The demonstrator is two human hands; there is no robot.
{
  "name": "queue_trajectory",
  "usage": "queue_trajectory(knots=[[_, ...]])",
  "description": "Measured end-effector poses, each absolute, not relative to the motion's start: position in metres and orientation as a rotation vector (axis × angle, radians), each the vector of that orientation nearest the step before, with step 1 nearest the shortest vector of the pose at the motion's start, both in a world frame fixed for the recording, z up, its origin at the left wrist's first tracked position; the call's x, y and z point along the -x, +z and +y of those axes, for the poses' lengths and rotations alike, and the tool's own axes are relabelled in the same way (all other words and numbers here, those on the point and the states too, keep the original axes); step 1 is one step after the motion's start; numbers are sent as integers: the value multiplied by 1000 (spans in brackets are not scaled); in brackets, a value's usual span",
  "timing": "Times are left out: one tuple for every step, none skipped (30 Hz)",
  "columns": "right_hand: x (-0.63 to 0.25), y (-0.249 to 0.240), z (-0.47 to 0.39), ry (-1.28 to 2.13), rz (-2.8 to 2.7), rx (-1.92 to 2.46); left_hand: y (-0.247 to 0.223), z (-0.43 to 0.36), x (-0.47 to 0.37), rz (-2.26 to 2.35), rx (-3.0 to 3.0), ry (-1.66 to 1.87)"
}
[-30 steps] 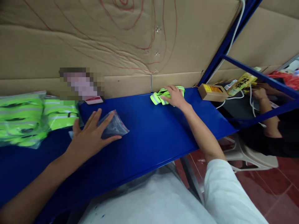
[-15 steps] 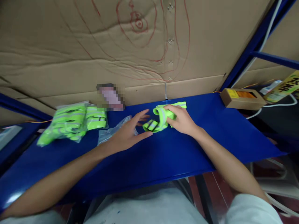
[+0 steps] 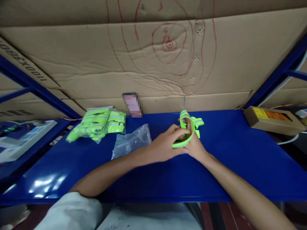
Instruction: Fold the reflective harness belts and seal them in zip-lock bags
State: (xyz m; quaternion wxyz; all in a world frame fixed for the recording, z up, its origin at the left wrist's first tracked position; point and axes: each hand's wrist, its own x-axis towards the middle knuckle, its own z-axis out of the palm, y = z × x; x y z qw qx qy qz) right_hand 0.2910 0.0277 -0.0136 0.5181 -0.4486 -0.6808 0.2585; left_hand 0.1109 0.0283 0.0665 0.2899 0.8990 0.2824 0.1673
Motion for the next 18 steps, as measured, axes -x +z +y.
queue_trajectory(knots=[[-292, -12, 28, 616, -1642, 1063, 73, 35, -104, 689, -2408, 410], [-294, -10, 28, 606, -1652, 1054, 80, 43, -94, 629, -2427, 338], [-297, -7, 29, 582, -1659, 1059, 88, 52, -83, 633, -2429, 325], [-300, -3, 29, 535, -1657, 1080, 97, 61, -72, 673, -2438, 347], [-303, 1, 30, 465, -1641, 1118, 105, 69, -61, 764, -2490, 433], [-306, 4, 31, 380, -1611, 1167, 113, 75, -50, 856, -2534, 521], [-309, 8, 31, 293, -1574, 1215, 119, 81, -40, 934, -2547, 587], [-312, 11, 32, 211, -1543, 1260, 125, 86, -31, 967, -2559, 645], [-315, 14, 33, 126, -1521, 1301, 130, 89, -23, 990, -2572, 707], [-319, 17, 33, 30, -1508, 1338, 134, 92, -16, 1019, -2583, 759], [-323, 20, 34, -65, -1514, 1374, 138, 95, -9, 1039, -2599, 804], [-328, 23, 34, -153, -1545, 1413, 142, 96, -3, 1045, -2621, 841], [-334, 26, 35, -218, -1608, 1456, 145, 97, 3, 1022, -2640, 857], [-341, 29, 35, -252, -1690, 1500, 149, 97, 9, 959, -2647, 850], [-348, 32, 37, -254, -1767, 1540, 152, 97, 14, 888, -2622, 827], [-355, 34, 38, -233, -1822, 1569, 154, 96, 19, 841, -2560, 801], [-362, 36, 40, -193, -1841, 1575, 156, 95, 23, 827, -2468, 791], [-368, 38, 42, -124, -1821, 1564, 158, 94, 26, 844, -2366, 789]])
